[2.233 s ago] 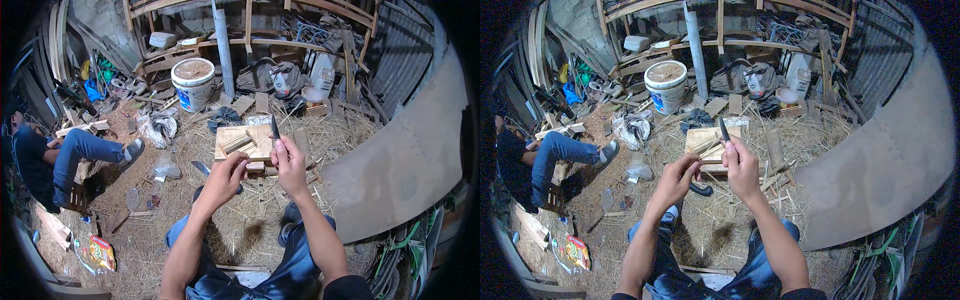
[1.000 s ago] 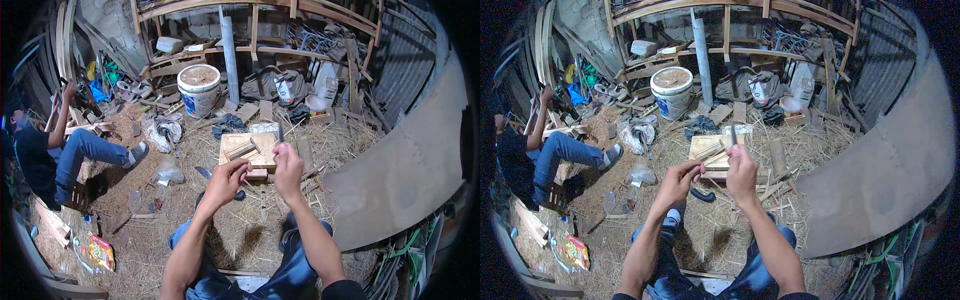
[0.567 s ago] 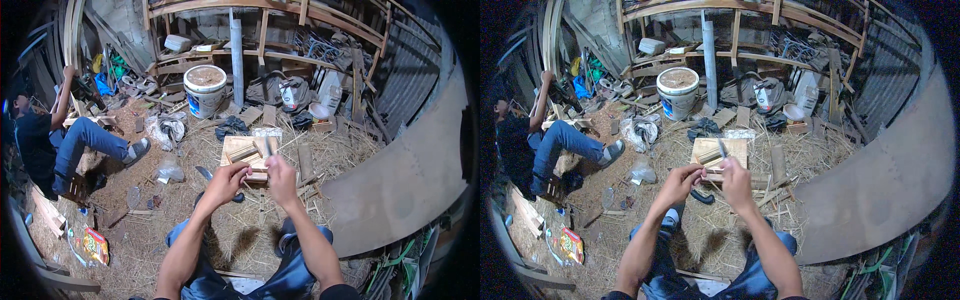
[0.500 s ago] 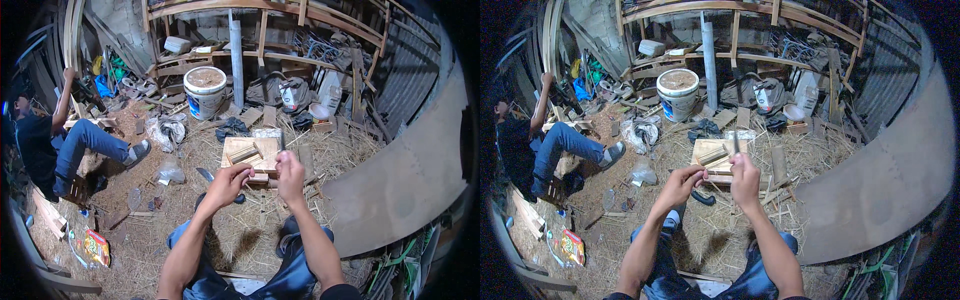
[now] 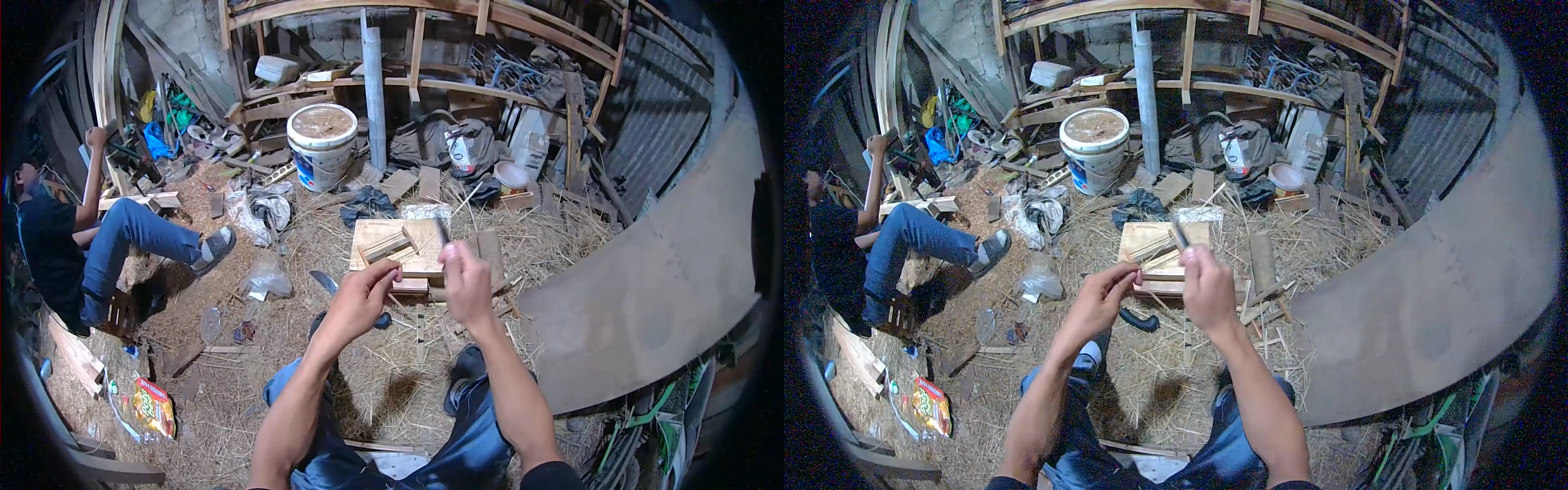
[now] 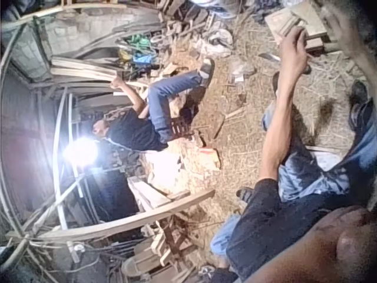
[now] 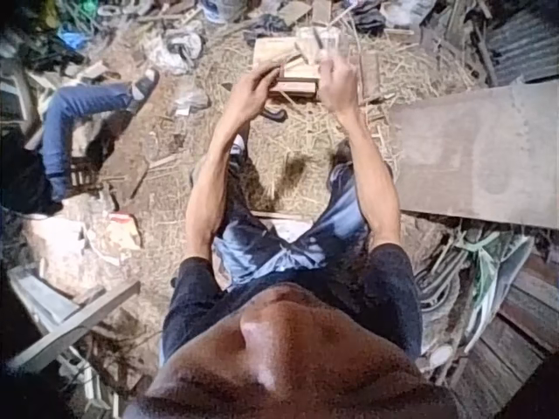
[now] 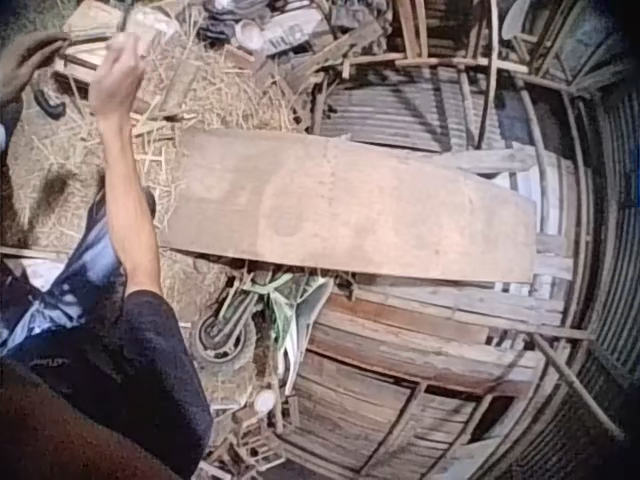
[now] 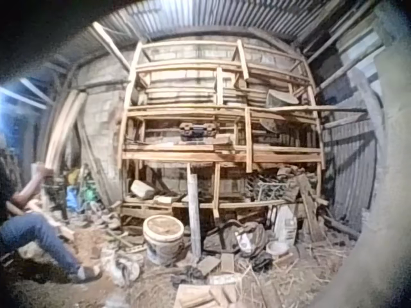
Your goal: The person uses a knife to carve the tips of wooden sticks and then inserts them one by one into pre-drilled holes in a wooden base to build a small cage structure.
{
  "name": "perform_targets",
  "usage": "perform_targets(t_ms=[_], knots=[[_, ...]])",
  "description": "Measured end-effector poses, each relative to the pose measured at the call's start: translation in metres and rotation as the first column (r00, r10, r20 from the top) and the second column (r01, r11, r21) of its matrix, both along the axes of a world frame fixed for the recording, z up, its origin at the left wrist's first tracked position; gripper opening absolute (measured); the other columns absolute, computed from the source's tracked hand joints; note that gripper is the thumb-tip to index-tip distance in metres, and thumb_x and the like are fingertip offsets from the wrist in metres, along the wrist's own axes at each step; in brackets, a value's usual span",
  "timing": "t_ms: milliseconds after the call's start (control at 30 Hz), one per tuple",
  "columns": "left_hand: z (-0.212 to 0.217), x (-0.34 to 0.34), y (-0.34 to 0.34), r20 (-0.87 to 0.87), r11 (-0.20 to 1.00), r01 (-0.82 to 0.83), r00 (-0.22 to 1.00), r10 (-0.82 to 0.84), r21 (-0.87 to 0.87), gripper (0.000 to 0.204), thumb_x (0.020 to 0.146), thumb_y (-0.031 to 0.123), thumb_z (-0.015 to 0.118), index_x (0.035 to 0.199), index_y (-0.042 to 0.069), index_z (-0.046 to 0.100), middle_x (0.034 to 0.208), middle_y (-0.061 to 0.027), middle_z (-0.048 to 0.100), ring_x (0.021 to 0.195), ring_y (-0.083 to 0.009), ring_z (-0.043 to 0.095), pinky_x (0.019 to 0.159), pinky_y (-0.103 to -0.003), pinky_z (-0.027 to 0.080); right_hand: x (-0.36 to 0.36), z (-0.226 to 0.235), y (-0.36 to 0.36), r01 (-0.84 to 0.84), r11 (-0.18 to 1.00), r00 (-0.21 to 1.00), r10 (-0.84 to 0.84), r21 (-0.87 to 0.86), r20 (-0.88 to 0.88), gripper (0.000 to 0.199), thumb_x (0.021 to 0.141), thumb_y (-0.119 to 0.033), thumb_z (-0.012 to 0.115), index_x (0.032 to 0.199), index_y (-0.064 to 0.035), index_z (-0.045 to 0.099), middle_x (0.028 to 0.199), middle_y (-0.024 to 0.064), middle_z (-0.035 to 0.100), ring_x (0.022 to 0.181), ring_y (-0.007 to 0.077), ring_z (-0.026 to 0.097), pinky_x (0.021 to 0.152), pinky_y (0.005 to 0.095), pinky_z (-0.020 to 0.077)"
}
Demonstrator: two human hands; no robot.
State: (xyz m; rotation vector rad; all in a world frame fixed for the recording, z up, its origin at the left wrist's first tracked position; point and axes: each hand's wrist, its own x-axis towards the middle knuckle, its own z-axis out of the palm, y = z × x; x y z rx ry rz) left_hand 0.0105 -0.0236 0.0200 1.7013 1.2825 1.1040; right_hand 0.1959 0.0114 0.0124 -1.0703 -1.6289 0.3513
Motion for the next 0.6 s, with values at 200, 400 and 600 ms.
perform_targets(t_ms=[200,400,600], knots=[[-0.005,-0.005,-0.002,-0.237,0.932,-0.076,0.957,0.168,0.355,0.032,0.076,-0.007,0.052,0.105,0.003,0.061,0.095,-0.0144,0.066,0.087,-0.0318,0.063,0.075,-0.038,0.049,0.003,0.004,-0.001,0.105,0.994,0.994,-0.106,-0.029,-0.023,0.033,0.098,-0.023,0.039,0.081,-0.0016,0.056,0.056,0.0039,0.046,0.052,0.0139,0.046,0.051,0.0326,0.0373],[0.005,-0.001,-0.005,-0.426,0.833,-0.053,0.841,0.335,0.551,0.036,0.071,-0.008,0.054,0.104,0.006,0.062,0.084,-0.0107,0.061,0.078,-0.0290,0.056,0.068,-0.037,0.046,0.005,0.012,0.002,0.086,0.983,0.993,-0.097,-0.165,-0.065,0.031,0.098,-0.020,0.037,0.082,-0.0016,0.056,0.053,0.0072,0.048,0.044,0.0177,0.046,0.046,0.0360,0.0357],[0.006,0.001,0.001,-0.449,0.752,-0.044,0.778,0.438,0.658,0.038,0.067,-0.006,0.056,0.103,0.008,0.060,0.079,-0.0076,0.058,0.071,-0.0270,0.051,0.064,-0.038,0.044,-0.006,-0.004,-0.004,-0.037,0.985,0.990,0.012,-0.170,-0.143,0.033,0.100,-0.022,0.035,0.080,-0.0030,0.054,0.057,-0.0011,0.045,0.047,0.0077,0.039,0.044,0.0269,0.0315]])
